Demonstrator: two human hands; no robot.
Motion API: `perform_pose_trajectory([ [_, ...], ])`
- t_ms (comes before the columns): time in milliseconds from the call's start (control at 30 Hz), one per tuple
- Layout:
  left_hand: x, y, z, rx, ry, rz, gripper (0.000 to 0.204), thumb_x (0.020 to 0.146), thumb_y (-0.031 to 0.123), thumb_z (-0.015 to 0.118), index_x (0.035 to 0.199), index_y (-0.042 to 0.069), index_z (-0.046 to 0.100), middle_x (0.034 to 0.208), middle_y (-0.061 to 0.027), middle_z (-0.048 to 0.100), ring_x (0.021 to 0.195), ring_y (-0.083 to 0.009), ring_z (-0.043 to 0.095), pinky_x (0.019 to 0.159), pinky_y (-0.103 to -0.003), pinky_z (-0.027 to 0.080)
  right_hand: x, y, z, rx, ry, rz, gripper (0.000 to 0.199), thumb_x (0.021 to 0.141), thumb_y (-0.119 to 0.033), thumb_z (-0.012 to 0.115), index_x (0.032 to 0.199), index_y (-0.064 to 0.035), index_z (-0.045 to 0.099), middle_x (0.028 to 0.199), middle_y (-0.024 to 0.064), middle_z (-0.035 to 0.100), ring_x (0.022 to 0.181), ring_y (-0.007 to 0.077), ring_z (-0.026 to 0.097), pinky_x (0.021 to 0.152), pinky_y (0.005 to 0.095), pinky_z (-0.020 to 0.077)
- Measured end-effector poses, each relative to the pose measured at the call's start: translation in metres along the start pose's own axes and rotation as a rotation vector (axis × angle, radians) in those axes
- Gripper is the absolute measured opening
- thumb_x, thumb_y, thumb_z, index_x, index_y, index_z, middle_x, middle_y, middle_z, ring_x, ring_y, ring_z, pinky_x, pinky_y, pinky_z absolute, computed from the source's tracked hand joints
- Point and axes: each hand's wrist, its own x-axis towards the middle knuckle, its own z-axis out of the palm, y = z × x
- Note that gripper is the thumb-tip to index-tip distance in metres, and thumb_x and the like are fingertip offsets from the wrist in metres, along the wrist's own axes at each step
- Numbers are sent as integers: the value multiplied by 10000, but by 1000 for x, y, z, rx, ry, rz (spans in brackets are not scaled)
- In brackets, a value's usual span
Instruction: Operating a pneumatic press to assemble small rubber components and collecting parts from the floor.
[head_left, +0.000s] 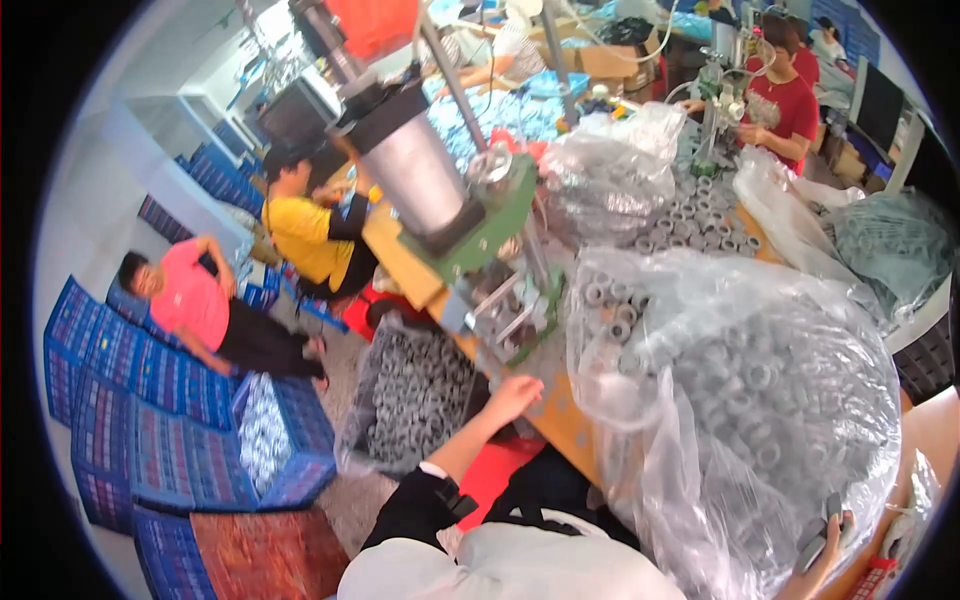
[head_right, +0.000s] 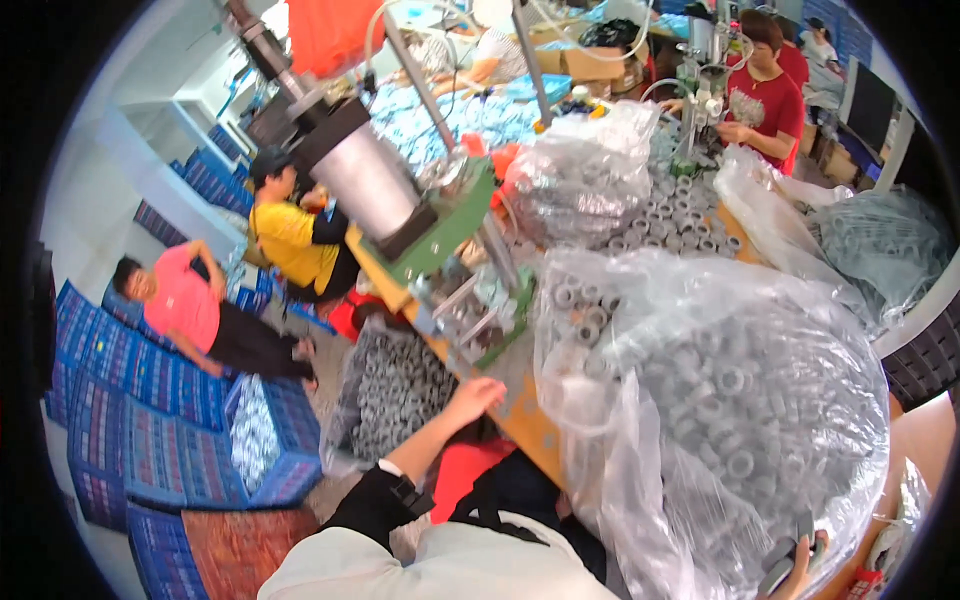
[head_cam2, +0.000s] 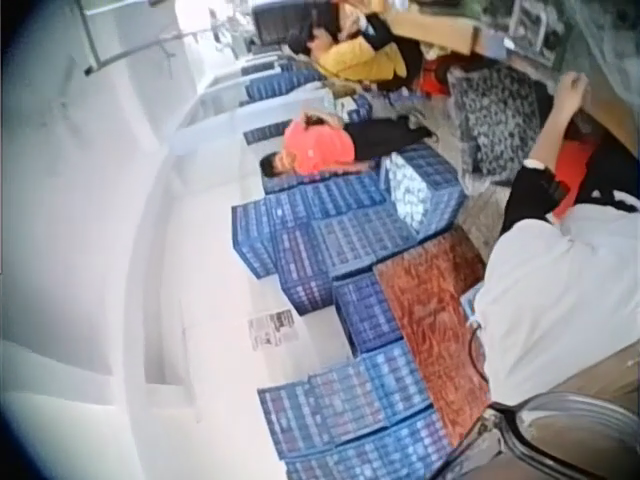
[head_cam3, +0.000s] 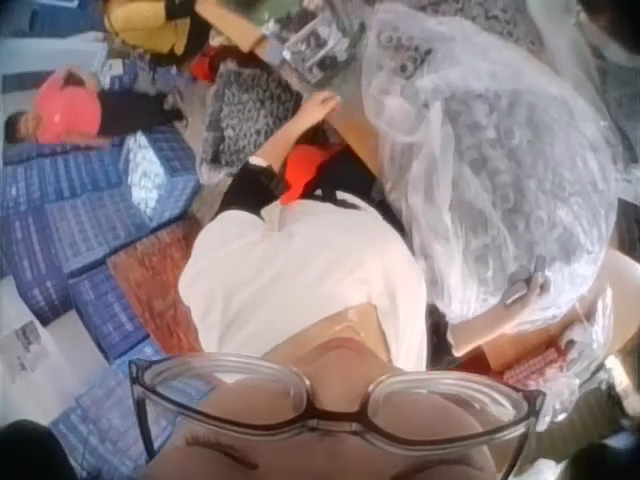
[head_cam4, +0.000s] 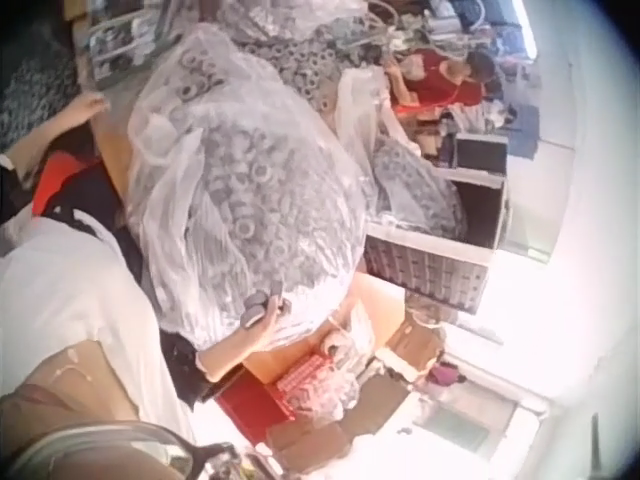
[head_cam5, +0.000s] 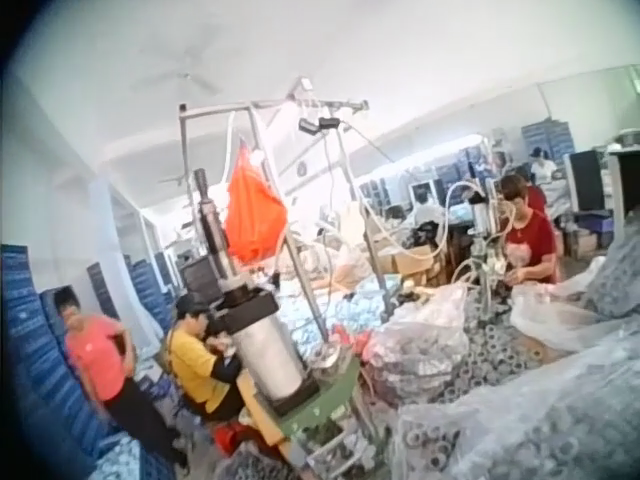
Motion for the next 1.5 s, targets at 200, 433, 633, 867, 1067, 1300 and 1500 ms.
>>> perform_pose_trajectory([
  [200, 70, 15, -5, 424, -435, 536, 180, 846, 169, 601, 951, 25, 627, 904, -125, 635, 810, -260, 615, 690, -329, 477, -33, -45, 126, 57, 300, -54, 201, 821, 40, 526, 925, -80, 401, 646, 104, 519, 405, 116, 450, 287, 168, 215],
  [433, 71, -28, -1, 245, -293, 1257, 182, 790, 87, 640, 966, 45, 619, 942, -102, 620, 818, -277, 604, 691, -364, 477, -66, 24, 156, -255, 211, -516, 474, 777, -91, 604, 1217, -51, 431, 1077, 36, 473, 870, 114, 457, 767, 222, 378],
  [633, 33, -75, -21, 150, -126, 1207, 154, 745, 39, 653, 896, 43, 622, 929, -87, 615, 846, -269, 603, 735, -358, 486, -126, 65, 366, -312, -44, -331, 468, 718, -136, 714, 1126, -80, 494, 991, 95, 559, 827, 159, 555, 708, 274, 446],
  [867, 15, -80, -36, 91, -241, 1241, 102, 745, 20, 640, 838, 17, 600, 907, -93, 607, 845, -280, 591, 740, -349, 477, -54, 142, 467, -647, 71, -643, 473, 726, -231, 715, 1073, -30, 463, 1084, 208, 517, 959, 371, 531, 828, 412, 431],
  [1067, 10, -105, -63, 37, -55, 1137, 107, 740, 0, 643, 843, 13, 618, 903, -99, 613, 845, -281, 591, 743, -342, 470, -39, 153, 490, -527, 278, -529, 448, 782, -268, 639, 1098, 14, 493, 1127, 201, 484, 936, 327, 526, 794, 374, 438],
  [1300, 13, -93, -73, -88, -69, 1018, 97, 757, -15, 628, 854, -7, 620, 886, -118, 624, 860, -285, 602, 735, -330, 476, -178, 111, 473, 186, -590, -52, 250, 858, -139, 561, 1076, -27, 607, 904, 6, 612, 762, 58, 534, 648, 173, 406],
  [1500, 6, -41, -48, -596, -259, 758, 403, 766, -33, 636, 1150, 4, 519, 1063, -133, 584, 929, -208, 606, 762, -304, 502, -214, 123, 449, 144, -658, -84, 300, 833, -3, 539, 1131, 6, 575, 941, 28, 609, 871, 90, 565, 795, 223, 445],
])
